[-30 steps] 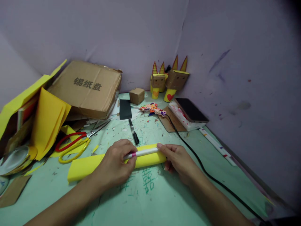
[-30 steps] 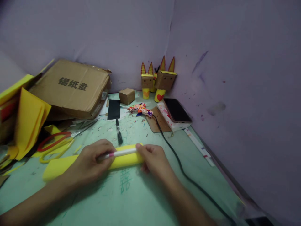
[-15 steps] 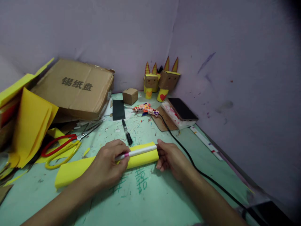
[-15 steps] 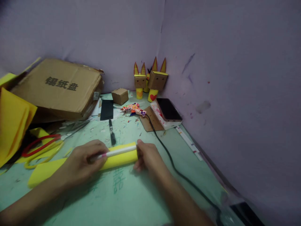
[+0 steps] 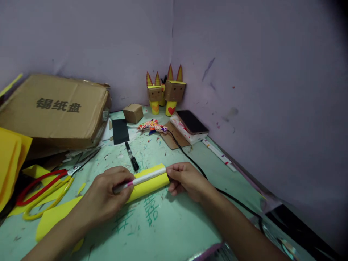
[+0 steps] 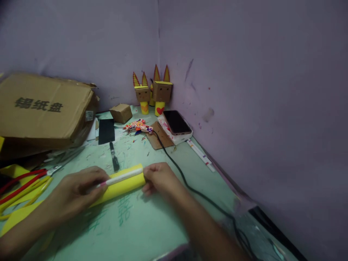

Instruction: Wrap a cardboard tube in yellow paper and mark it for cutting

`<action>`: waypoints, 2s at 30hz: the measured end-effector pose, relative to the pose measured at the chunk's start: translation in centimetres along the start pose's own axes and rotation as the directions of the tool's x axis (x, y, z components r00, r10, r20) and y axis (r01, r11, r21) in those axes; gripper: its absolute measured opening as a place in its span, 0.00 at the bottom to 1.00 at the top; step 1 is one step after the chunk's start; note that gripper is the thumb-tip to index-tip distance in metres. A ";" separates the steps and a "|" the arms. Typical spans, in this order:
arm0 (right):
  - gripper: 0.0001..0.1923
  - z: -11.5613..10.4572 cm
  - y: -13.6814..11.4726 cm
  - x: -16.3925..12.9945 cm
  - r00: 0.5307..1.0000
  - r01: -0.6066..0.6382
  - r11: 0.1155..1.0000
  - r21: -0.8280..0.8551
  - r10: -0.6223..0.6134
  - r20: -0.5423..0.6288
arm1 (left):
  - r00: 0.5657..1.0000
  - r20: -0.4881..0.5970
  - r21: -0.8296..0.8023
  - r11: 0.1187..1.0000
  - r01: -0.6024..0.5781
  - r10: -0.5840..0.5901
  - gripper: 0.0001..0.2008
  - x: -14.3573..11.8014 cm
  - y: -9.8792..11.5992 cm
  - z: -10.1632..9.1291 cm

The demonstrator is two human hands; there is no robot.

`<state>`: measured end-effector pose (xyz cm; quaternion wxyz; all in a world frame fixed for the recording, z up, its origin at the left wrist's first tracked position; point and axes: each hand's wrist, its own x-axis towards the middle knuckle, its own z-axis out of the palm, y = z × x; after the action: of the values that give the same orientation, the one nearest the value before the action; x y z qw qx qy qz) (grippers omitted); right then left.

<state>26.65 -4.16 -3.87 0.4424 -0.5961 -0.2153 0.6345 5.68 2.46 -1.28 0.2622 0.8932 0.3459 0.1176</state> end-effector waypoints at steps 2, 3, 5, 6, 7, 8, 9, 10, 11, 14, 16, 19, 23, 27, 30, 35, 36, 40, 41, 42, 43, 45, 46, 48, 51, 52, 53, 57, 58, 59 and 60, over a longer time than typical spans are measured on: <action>0.11 0.0 -0.1 -0.1 1.000 -0.004 1.000 0.001 0.004 0.001 | 1.000 0.010 0.005 1.000 -0.017 0.017 0.11 0.0 -0.1 0.0; 0.11 0.1 -0.1 -0.1 1.000 -0.004 1.000 0.002 0.004 0.004 | 1.000 0.010 0.009 1.000 -0.027 0.027 0.10 0.1 -0.1 -0.1; 0.11 0.1 -0.2 -0.1 1.000 0.000 1.000 0.007 0.000 0.008 | 0.999 0.010 0.015 0.999 -0.040 0.040 0.10 0.1 -0.2 -0.1; 0.11 0.1 -0.2 -0.1 1.000 0.001 1.000 0.010 -0.001 0.012 | 0.999 0.011 0.018 0.999 -0.043 0.043 0.10 0.2 -0.1 -0.1; 0.11 0.0 -0.2 -0.2 1.000 0.003 1.000 0.015 -0.003 0.015 | 0.999 0.011 0.018 0.999 -0.044 0.044 0.10 0.2 -0.1 -0.1; 0.11 0.0 -0.2 -0.2 1.000 0.005 1.000 0.022 -0.005 0.018 | 0.999 0.008 0.019 0.999 -0.043 0.043 0.10 0.2 -0.1 -0.2; 0.12 -0.1 -0.1 -0.2 1.000 0.009 1.000 0.030 -0.010 0.023 | 0.999 0.004 0.020 0.999 -0.044 0.044 0.10 0.2 0.0 -0.2; 0.13 -0.1 -0.1 -0.2 0.999 0.014 0.999 0.037 -0.015 0.029 | 0.999 0.000 0.024 0.999 -0.046 0.046 0.11 0.2 0.1 -0.2; 0.13 -0.1 -0.1 -0.2 0.999 0.020 0.999 0.040 -0.022 0.033 | 0.999 -0.003 0.028 0.998 -0.047 0.048 0.11 0.2 0.1 -0.2; 0.11 -0.1 0.1 -0.1 0.999 0.034 0.999 0.027 -0.035 0.029 | 0.999 -0.010 0.042 0.998 -0.051 0.051 0.11 0.2 0.3 -0.2; 0.10 0.0 0.3 -0.1 0.999 0.037 0.999 0.009 -0.037 0.013 | 0.999 -0.016 0.044 0.998 -0.048 0.049 0.11 0.2 0.4 -0.1; 0.11 0.1 0.5 0.0 0.999 0.044 0.999 -0.009 -0.044 -0.003 | 0.998 -0.047 0.026 0.999 -0.043 0.044 0.11 0.2 0.5 0.0; 0.11 0.0 0.6 0.1 0.999 0.054 0.998 -0.018 -0.054 -0.007 | 0.997 -0.071 0.010 0.999 -0.039 0.040 0.10 0.1 0.7 0.1; 0.12 -0.1 0.6 0.2 0.998 0.057 0.998 -0.031 -0.058 -0.014 | 0.997 -0.066 0.013 1.000 -0.026 0.027 0.10 0.0 0.8 0.1; 0.12 -0.1 0.7 0.2 0.998 0.065 0.997 -0.039 -0.065 -0.017 | 0.996 -0.078 0.002 0.999 -0.040 0.040 0.10 0.0 0.8 0.1; 0.12 -0.1 0.7 0.1 0.997 0.065 0.997 -0.047 -0.066 -0.026 | 0.994 -0.091 -0.003 0.998 -0.058 0.058 0.10 0.0 0.6 0.1; 0.12 -0.1 0.8 0.2 0.997 0.066 0.997 -0.047 -0.067 -0.026 | 0.994 -0.094 -0.005 0.998 -0.057 0.056 0.10 0.0 0.5 0.1; 0.12 -0.1 0.8 0.2 0.998 0.064 0.997 -0.049 -0.065 -0.022 | 0.994 -0.098 -0.012 0.998 -0.054 0.053 0.09 -0.1 0.5 0.2; 0.12 -0.1 0.7 0.2 0.998 0.063 0.997 -0.050 -0.064 -0.022 | 0.994 -0.096 -0.010 0.998 -0.054 0.053 0.09 -0.1 0.6 0.2; 0.12 0.0 0.7 0.2 0.998 0.062 0.997 -0.050 -0.063 -0.023 | 0.994 -0.092 -0.006 0.998 -0.055 0.054 0.09 -0.1 0.6 0.2; 0.12 0.0 0.7 0.1 0.998 0.061 0.997 -0.050 -0.063 -0.025 | 0.994 -0.090 -0.002 0.998 -0.057 0.057 0.09 0.0 0.6 0.2; 0.12 0.1 0.7 0.1 0.998 0.058 0.997 -0.051 -0.059 -0.029 | 0.994 -0.087 0.007 0.998 -0.062 0.062 0.09 0.0 0.6 0.2; 0.12 0.1 0.6 0.1 0.998 0.056 0.997 -0.052 -0.058 -0.031 | 0.994 -0.088 0.011 0.998 -0.062 0.063 0.09 0.0 0.6 0.2; 0.12 0.1 0.6 0.1 0.998 0.052 0.997 -0.053 -0.054 -0.032 | 0.994 -0.087 0.014 0.998 -0.059 0.060 0.09 -0.1 0.6 0.2; 0.12 0.1 0.7 0.1 0.998 0.054 0.997 -0.051 -0.055 -0.025 | 0.994 -0.087 0.010 0.998 -0.059 0.060 0.09 -0.1 0.5 0.3; 0.12 0.0 0.7 0.1 0.998 0.054 0.997 -0.051 -0.056 -0.023 | 0.994 -0.087 0.008 0.998 -0.061 0.062 0.09 -0.2 0.5 0.3; 0.12 0.0 0.7 0.1 0.998 0.055 0.997 -0.051 -0.057 -0.023 | 0.994 -0.089 0.005 0.998 -0.063 0.063 0.08 -0.2 0.4 0.3; 0.12 -0.1 0.7 0.1 0.998 0.055 0.997 -0.058 -0.057 -0.027 | 0.995 -0.084 -0.005 0.998 -0.056 0.056 0.08 -0.2 0.5 0.3; 0.12 -0.1 0.7 0.1 0.998 0.054 0.997 -0.060 -0.056 -0.027 | 0.995 -0.080 -0.006 0.999 -0.053 0.052 0.08 -0.2 0.5 0.3; 0.12 -0.1 0.7 0.1 0.998 0.054 0.997 -0.062 -0.056 -0.028 | 0.996 -0.078 -0.006 0.999 -0.051 0.050 0.08 -0.1 0.5 0.3; 0.12 0.0 0.7 0.1 0.998 0.054 0.997 -0.063 -0.055 -0.027 | 0.996 -0.077 -0.007 0.999 -0.050 0.049 0.08 -0.1 0.6 0.2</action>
<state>26.49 -4.43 -4.47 0.4438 -0.6127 -0.2447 0.6064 6.03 1.96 -1.17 0.2495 0.8952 0.3329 0.1597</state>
